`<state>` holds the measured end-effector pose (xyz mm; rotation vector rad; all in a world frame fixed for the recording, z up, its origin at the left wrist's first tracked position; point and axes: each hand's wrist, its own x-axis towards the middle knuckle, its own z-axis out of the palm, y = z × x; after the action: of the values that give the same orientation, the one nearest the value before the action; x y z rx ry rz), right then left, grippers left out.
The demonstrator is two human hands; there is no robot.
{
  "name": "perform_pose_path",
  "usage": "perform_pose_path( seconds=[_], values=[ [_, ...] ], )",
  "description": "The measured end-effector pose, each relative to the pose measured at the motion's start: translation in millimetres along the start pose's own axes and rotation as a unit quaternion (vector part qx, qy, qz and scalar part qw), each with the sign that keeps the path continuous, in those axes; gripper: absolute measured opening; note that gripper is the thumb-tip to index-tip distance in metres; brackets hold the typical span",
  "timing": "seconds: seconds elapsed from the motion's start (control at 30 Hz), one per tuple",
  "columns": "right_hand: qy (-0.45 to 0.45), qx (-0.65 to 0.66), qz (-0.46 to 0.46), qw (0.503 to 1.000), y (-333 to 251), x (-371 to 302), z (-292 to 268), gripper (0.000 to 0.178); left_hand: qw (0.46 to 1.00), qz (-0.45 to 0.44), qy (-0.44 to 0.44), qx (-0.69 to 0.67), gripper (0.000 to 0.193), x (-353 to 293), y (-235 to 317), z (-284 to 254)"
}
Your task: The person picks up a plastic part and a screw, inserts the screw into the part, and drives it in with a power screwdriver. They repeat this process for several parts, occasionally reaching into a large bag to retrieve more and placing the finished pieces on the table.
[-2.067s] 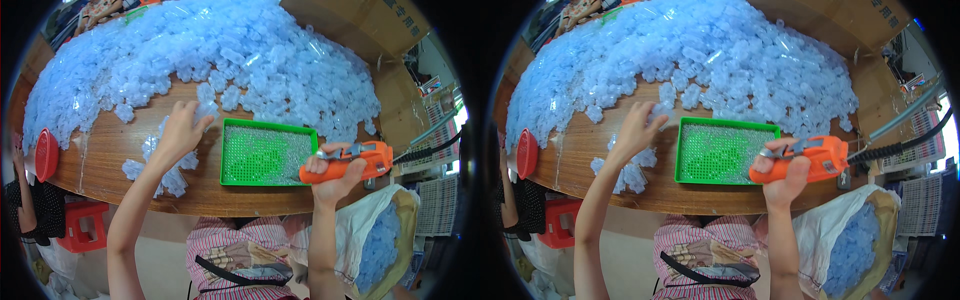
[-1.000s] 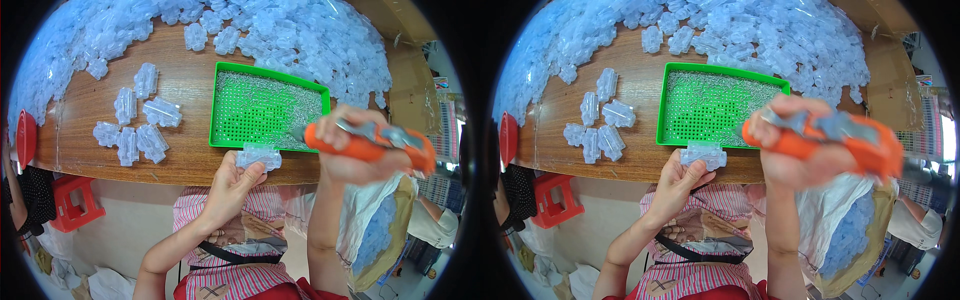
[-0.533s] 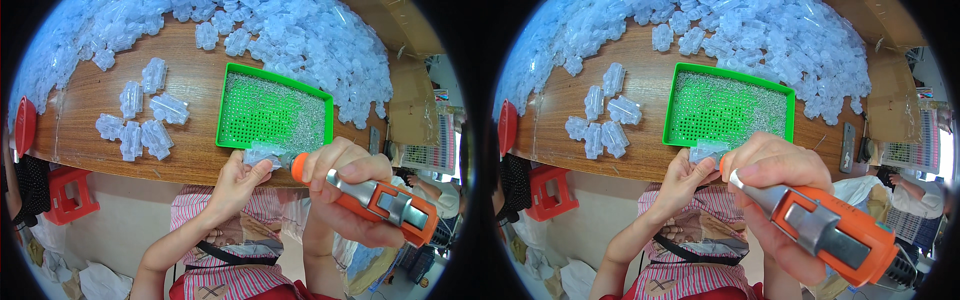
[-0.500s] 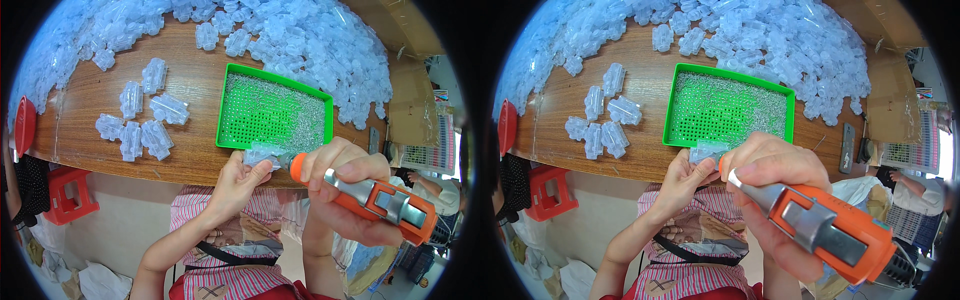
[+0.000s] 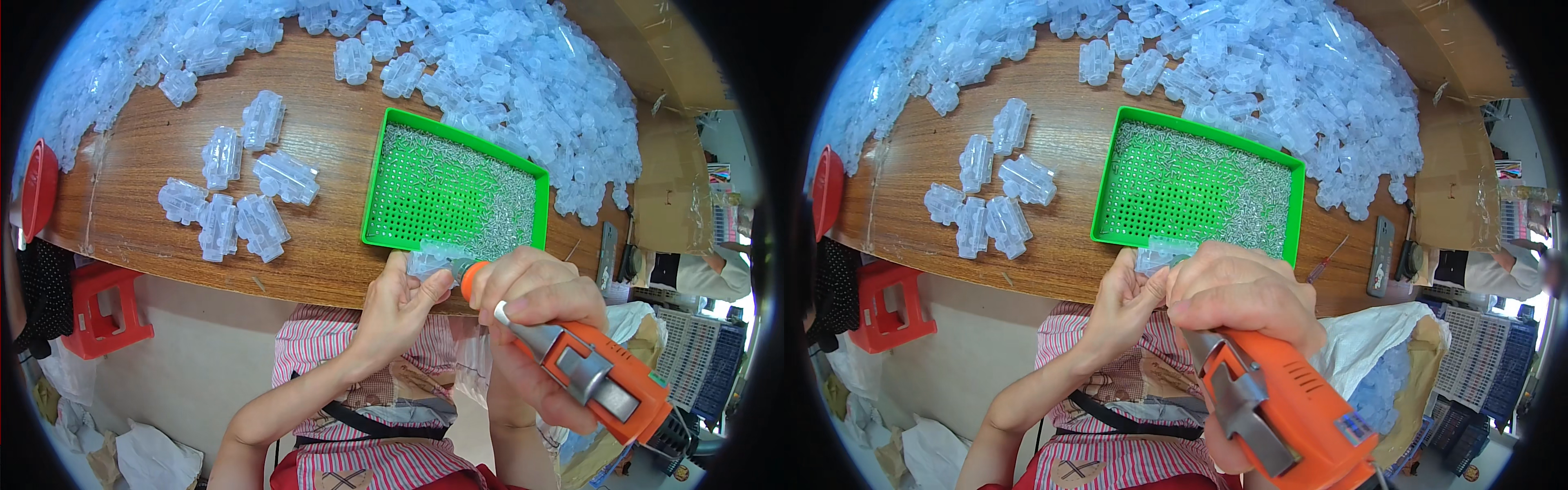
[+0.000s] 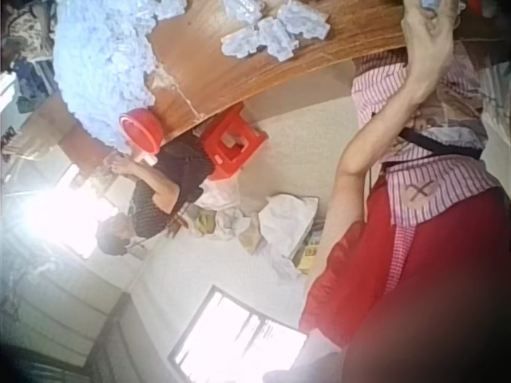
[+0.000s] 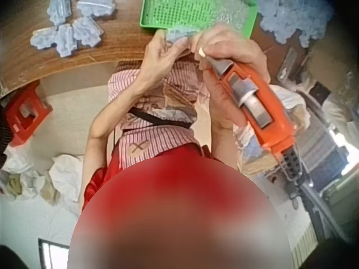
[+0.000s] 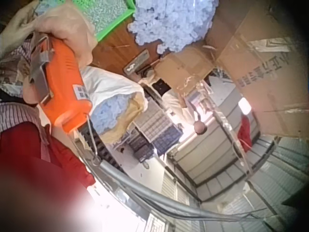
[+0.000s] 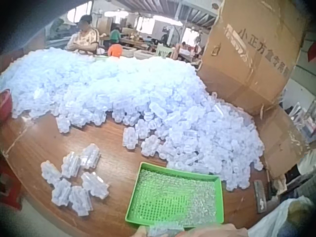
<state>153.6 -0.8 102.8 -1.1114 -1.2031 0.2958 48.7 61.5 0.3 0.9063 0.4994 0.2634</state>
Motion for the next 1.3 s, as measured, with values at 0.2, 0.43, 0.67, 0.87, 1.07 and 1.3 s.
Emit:
perform_pose_path(
  seconds=[0.2, 0.43, 0.67, 0.87, 1.07, 1.3],
  values=[
    [0.094, 0.108, 0.052, 0.988, 0, 8, -2, 0.063, 0.999, 0.020, -0.001, -0.034, 0.036, 0, -3, 6],
    [0.234, 0.086, 0.120, 0.961, -1, 47, -33, 0.057, 0.998, -0.003, -0.042, -0.037, 0.032, -14, 15, -2],
    [0.185, -0.131, 0.147, 0.963, 9, 55, -62, 0.039, 0.983, 0.112, -0.142, 0.038, 0.042, -25, 48, -17],
    [0.260, -0.445, 0.071, 0.854, 3, 25, -43, 0.062, 0.980, 0.120, -0.153, 0.034, 0.043, -23, 67, -19],
    [0.015, -0.343, 0.010, 0.939, -15, -34, -2, 0.058, 0.975, 0.131, -0.171, 0.056, 0.044, -24, 77, -16],
    [0.008, -0.284, 0.033, 0.958, -12, -40, 5, 0.043, 0.904, 0.301, -0.071, 0.294, 0.059, -25, 93, -18]
  ],
)
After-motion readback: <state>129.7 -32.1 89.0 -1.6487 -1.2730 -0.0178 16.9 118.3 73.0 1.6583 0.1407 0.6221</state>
